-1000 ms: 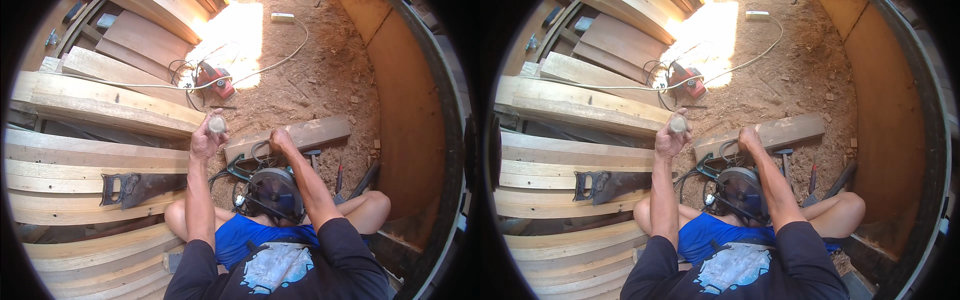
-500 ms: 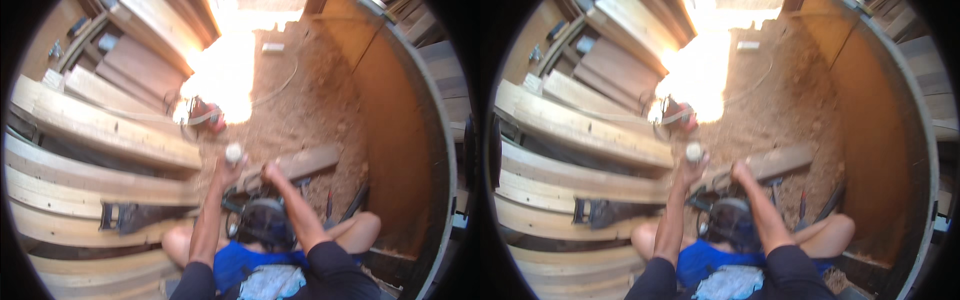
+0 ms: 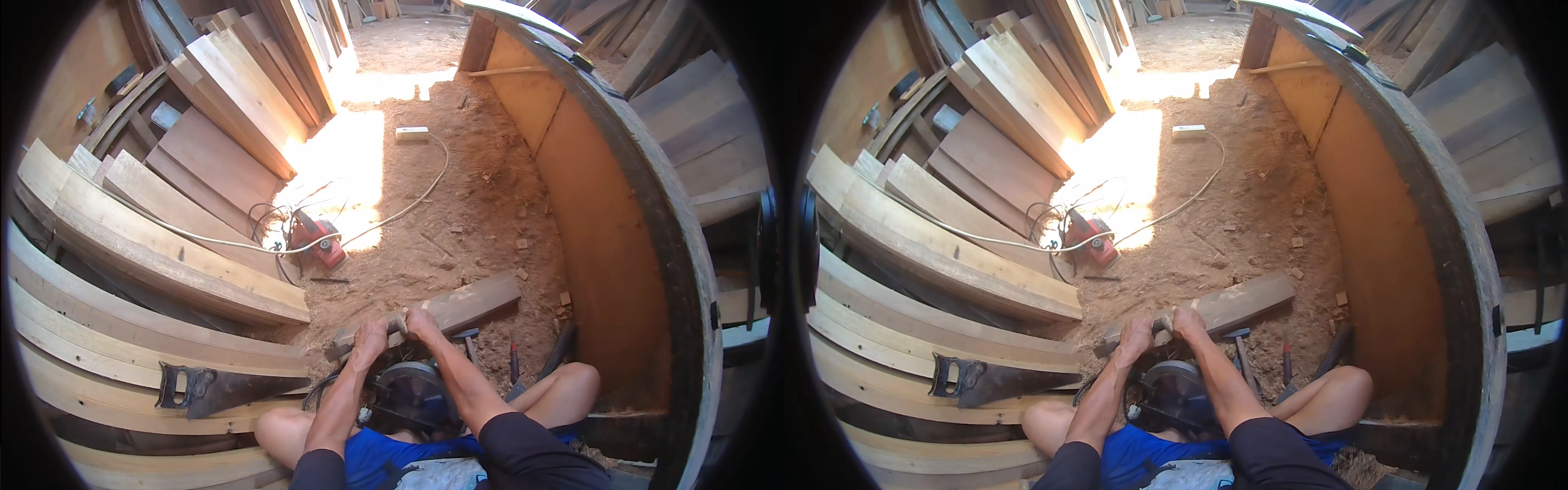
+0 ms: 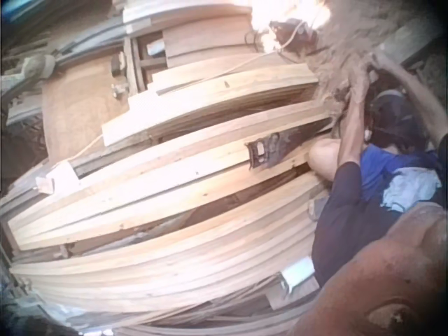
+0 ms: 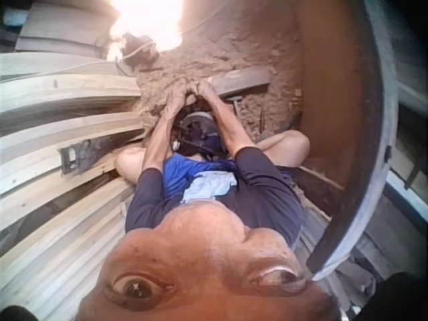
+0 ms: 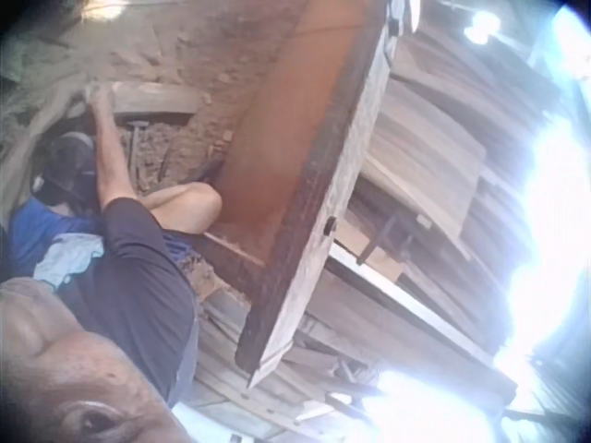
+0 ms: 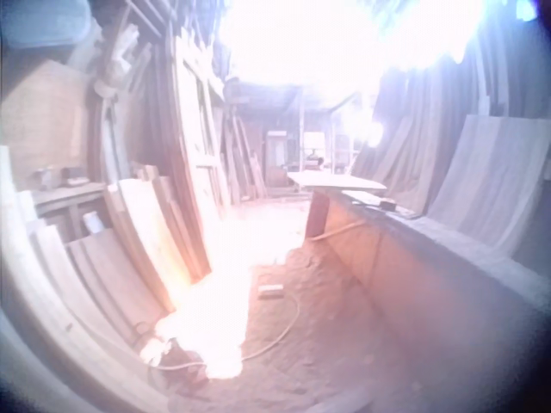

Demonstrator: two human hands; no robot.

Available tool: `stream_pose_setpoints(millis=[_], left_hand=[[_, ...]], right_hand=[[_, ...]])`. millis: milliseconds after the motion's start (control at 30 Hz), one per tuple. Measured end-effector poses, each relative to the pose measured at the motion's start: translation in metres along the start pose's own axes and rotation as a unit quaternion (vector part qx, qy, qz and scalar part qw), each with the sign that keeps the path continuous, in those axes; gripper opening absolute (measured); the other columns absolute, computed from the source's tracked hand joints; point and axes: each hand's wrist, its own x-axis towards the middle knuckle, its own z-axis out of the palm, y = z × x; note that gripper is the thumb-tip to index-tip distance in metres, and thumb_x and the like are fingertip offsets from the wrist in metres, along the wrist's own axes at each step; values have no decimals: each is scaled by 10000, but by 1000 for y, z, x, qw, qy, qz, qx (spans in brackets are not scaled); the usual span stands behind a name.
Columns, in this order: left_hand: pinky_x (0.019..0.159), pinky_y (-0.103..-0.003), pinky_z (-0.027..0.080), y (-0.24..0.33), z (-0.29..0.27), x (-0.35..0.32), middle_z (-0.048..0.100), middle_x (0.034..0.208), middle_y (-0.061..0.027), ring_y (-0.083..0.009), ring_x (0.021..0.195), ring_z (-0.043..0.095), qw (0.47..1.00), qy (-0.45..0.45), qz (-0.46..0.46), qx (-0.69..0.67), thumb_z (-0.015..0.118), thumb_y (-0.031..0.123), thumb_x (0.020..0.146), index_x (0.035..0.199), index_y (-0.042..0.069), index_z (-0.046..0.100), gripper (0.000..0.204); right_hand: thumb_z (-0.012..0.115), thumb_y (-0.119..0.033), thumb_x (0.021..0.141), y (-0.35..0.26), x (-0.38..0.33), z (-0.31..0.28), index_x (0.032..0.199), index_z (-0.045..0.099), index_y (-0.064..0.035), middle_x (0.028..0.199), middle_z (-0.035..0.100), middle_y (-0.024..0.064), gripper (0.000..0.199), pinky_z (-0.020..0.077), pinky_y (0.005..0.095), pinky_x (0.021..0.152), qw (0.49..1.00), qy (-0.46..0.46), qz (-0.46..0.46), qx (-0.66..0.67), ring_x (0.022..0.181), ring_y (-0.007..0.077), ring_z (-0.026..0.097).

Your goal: The person repairs a circular saw by stripping and connecting electrical wires using their hands and a hammer.

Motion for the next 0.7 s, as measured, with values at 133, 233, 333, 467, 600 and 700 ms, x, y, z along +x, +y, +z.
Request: stream_pose_setpoints(millis=[133,233,333,467,600,700], left_hand=[[770,-591,521,-4,9,1,701,937,-281,-507,929,673,997,-46,-64,6,658,100,794,940,43,705,164],[772,-584,531,-19,15,5,705,948,-278,-503,937,678,996,-51,-74,5,679,146,798,955,46,710,188],[793,-589,534,-23,16,7,709,964,-279,-499,945,681,996,-57,-71,-6,678,175,827,1002,71,718,207],[809,-599,535,-21,15,4,711,982,-278,-501,959,680,998,-40,-42,-26,669,160,855,1072,97,711,229],[855,-610,514,-9,17,-2,717,1005,-250,-498,995,669,996,-9,-57,-67,717,224,845,1189,122,664,362],[1008,-623,422,-30,33,-9,651,1251,-275,-475,1202,583,997,6,-56,56,747,265,829,1247,102,615,467]], right_hand=[[626,-183,847,-7,-10,-22,1069,767,-73,1079,735,252,285,566,496,909,1000,-1,29,-2,1055,426,707],[604,-186,876,-8,-16,-38,1248,720,-63,1231,704,254,409,546,500,989,997,-59,55,11,1168,438,668],[624,-241,865,-11,-20,-40,1356,645,-51,1316,668,253,527,525,481,1023,994,-82,-30,65,1240,421,634],[671,-329,854,-22,-22,-31,1444,556,-50,1376,624,272,663,510,460,1035,966,-77,-124,215,1287,401,603],[754,-289,799,-14,-17,-16,1307,589,-27,1194,680,291,595,516,502,965,980,-83,-130,122,1162,438,644],[746,-220,843,-29,-29,-9,1250,590,-33,1089,690,264,474,522,486,921,980,-23,-131,145,1076,399,668]])
